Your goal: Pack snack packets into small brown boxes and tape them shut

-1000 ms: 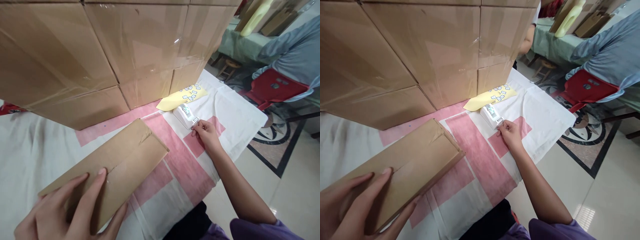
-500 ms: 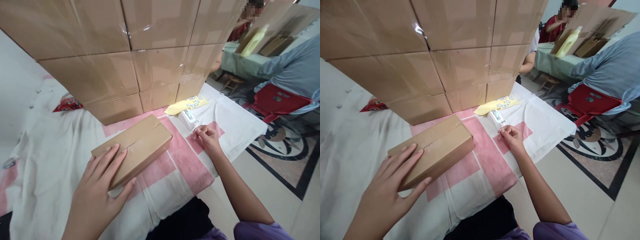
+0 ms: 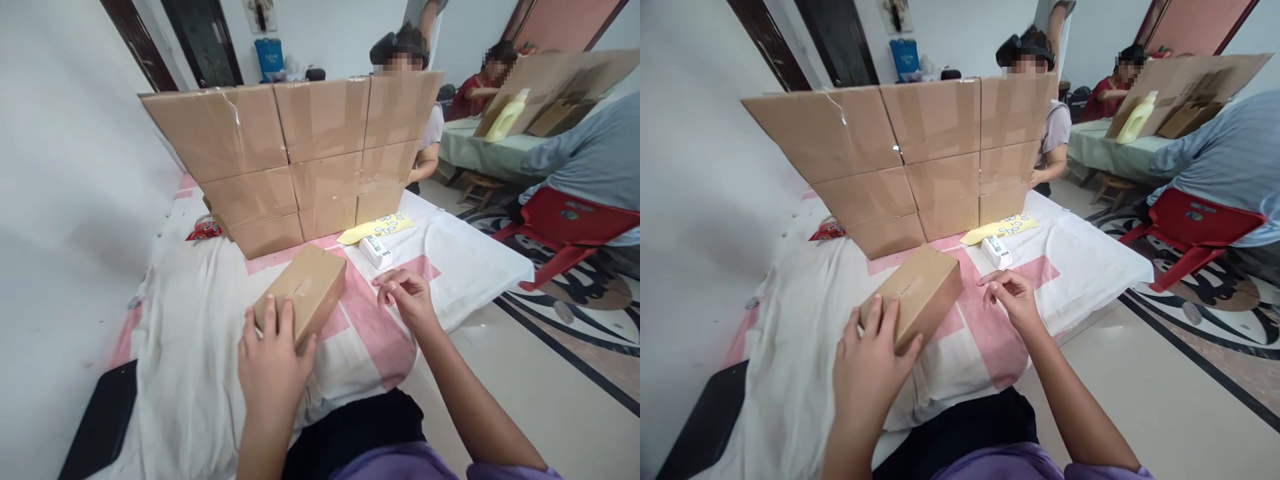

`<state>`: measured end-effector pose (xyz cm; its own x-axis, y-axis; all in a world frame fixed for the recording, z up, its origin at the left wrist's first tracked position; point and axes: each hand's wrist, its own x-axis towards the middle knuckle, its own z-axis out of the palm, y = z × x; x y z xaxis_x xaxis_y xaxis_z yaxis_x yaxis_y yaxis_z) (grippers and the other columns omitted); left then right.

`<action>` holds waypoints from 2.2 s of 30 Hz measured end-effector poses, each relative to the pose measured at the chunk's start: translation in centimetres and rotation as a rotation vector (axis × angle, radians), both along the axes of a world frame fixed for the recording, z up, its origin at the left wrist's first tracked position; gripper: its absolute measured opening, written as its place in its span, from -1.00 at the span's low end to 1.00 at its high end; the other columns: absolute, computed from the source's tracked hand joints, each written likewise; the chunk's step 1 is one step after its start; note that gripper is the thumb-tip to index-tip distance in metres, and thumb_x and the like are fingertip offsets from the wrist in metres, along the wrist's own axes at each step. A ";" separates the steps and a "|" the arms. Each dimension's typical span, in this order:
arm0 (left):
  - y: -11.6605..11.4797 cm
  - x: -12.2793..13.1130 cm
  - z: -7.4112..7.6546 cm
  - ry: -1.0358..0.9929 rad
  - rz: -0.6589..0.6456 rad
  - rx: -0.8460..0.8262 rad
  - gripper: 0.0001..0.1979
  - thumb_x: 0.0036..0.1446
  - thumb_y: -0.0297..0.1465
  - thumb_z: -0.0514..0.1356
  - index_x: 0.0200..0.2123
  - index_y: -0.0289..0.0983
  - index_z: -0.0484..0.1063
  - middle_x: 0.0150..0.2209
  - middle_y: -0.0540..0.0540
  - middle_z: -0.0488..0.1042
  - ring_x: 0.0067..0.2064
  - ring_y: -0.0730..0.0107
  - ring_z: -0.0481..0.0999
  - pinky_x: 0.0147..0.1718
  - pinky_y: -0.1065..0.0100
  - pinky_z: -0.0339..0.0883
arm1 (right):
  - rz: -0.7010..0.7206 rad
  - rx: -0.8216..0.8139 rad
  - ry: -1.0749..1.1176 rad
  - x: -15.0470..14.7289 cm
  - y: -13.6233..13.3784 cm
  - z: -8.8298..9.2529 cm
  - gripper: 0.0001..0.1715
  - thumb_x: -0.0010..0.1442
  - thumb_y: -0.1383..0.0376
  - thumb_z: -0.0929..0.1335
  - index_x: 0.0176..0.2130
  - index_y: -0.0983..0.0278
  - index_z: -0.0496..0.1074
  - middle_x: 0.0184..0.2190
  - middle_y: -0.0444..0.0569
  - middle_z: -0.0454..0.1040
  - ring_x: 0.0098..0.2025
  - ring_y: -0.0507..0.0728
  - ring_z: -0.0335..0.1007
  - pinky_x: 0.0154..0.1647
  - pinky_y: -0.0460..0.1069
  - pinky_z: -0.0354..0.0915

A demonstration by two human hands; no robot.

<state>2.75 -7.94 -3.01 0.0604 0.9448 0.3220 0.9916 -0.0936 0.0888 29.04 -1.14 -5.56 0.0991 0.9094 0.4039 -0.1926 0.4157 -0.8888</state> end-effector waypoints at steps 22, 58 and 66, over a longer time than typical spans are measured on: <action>5.0 -4.7 2.8 0.078 -0.632 0.049 -0.78 0.33 -0.22 0.17 -0.14 -0.20 0.53 -0.30 0.01 0.48 -0.39 0.34 0.45 -0.55 0.24 0.10 | 0.467 -0.516 -0.524 -6.6 3.3 7.7 -0.63 0.21 0.08 0.48 -0.38 0.28 0.36 -0.35 -0.11 0.46 -0.64 -0.13 0.08 -0.66 -0.12 0.00; 7.9 -4.4 0.2 -0.220 -0.694 0.241 -0.78 0.30 -0.26 0.14 -0.30 -0.24 0.51 -0.48 0.02 0.46 -0.46 0.33 0.44 -0.54 0.25 0.15 | 0.404 -0.911 -0.996 -10.9 6.0 10.3 -0.71 0.09 0.27 0.39 -0.59 0.26 0.30 -0.76 -0.17 0.35 -0.68 -0.07 0.01 -0.60 -0.07 -0.10; 8.0 -4.5 1.1 -0.078 -0.552 0.049 -0.51 0.32 -0.06 0.05 0.18 -0.12 0.47 -0.19 -0.17 0.43 -0.21 0.13 0.39 -0.32 0.16 0.23 | 0.415 -0.858 -1.108 -10.4 6.0 10.2 -0.59 0.12 0.17 0.39 -0.64 0.23 0.27 -0.77 -0.11 0.30 -0.67 -0.01 0.07 -0.61 -0.04 -0.03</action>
